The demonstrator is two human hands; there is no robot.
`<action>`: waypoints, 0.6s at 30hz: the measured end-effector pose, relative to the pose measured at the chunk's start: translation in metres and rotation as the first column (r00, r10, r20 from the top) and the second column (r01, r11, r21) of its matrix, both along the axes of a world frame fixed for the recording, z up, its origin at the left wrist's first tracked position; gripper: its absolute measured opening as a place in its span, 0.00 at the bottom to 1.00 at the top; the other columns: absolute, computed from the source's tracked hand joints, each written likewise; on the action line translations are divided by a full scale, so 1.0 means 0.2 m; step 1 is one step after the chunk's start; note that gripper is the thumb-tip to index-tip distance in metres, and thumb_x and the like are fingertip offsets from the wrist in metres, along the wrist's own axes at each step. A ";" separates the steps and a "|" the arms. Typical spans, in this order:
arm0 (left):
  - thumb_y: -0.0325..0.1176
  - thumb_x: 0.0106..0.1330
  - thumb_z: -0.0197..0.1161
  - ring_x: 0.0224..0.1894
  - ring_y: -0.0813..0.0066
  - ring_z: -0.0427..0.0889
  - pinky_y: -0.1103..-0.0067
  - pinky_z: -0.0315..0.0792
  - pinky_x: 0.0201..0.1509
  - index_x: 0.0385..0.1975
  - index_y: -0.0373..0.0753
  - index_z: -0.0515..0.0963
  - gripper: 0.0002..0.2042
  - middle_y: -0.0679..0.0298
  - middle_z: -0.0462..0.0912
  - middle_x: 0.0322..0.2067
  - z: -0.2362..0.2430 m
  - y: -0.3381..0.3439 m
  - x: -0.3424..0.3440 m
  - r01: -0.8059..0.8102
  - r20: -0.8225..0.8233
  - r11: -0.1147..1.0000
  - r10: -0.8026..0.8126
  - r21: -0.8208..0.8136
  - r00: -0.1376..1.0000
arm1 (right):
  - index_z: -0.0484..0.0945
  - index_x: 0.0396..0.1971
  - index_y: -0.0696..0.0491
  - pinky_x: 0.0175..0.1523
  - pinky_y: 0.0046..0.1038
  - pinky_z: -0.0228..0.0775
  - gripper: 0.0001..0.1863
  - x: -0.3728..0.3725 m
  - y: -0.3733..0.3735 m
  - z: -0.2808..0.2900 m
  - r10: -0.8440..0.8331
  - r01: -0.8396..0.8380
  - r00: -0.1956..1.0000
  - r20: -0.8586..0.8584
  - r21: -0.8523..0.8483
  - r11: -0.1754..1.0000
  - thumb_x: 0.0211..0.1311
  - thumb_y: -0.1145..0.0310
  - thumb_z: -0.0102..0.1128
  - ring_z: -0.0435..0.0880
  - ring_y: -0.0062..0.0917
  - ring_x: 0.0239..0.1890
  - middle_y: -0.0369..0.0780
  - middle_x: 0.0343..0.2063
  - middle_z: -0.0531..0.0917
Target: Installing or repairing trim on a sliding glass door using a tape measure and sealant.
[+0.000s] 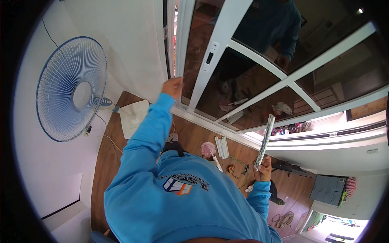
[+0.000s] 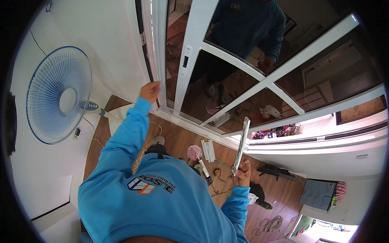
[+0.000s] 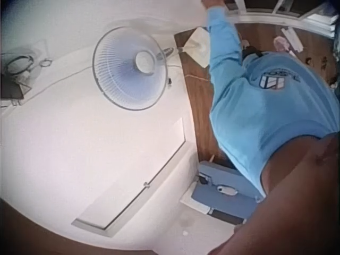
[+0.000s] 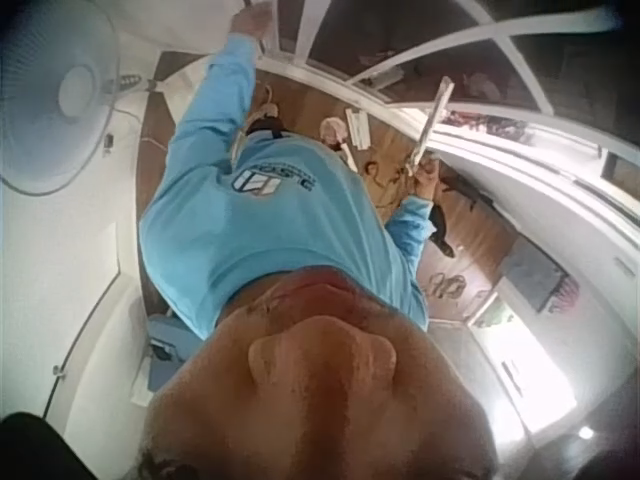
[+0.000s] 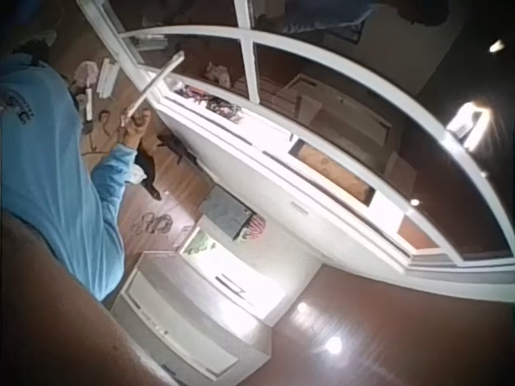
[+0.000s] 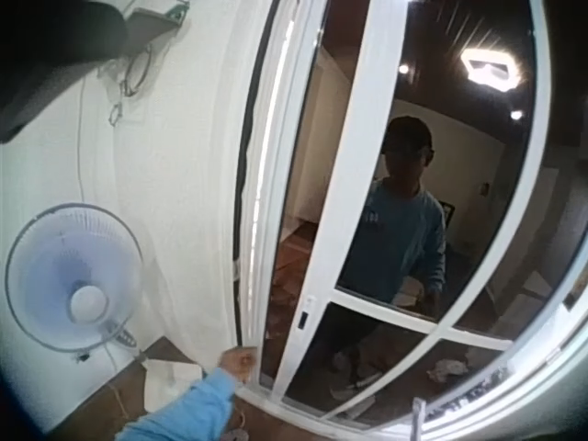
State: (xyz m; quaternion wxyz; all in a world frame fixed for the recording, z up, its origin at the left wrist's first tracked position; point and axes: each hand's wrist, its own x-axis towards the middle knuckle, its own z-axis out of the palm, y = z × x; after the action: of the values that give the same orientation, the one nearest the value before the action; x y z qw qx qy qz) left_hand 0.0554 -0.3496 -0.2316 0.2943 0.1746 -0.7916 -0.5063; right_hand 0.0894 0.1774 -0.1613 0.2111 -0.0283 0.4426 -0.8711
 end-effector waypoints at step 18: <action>0.25 0.55 0.60 0.40 0.50 0.79 0.66 0.74 0.46 0.41 0.32 0.77 0.12 0.48 0.79 0.38 0.45 0.10 -0.43 -0.011 -0.242 1.000 0.014 0.013 0.970 | 0.62 0.41 0.49 0.40 0.31 0.75 0.38 -0.13 -1.13 0.38 0.032 -0.031 0.971 -0.237 0.008 0.999 0.29 0.80 0.80 0.82 0.34 0.36 0.44 0.36 0.80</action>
State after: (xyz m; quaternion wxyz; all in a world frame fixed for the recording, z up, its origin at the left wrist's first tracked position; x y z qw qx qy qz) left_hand -0.0315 -0.3289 -0.1421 0.3908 0.1184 -0.7458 -0.5263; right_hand 0.0631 -0.0483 -0.0846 0.1705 -0.1387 0.4660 -0.8570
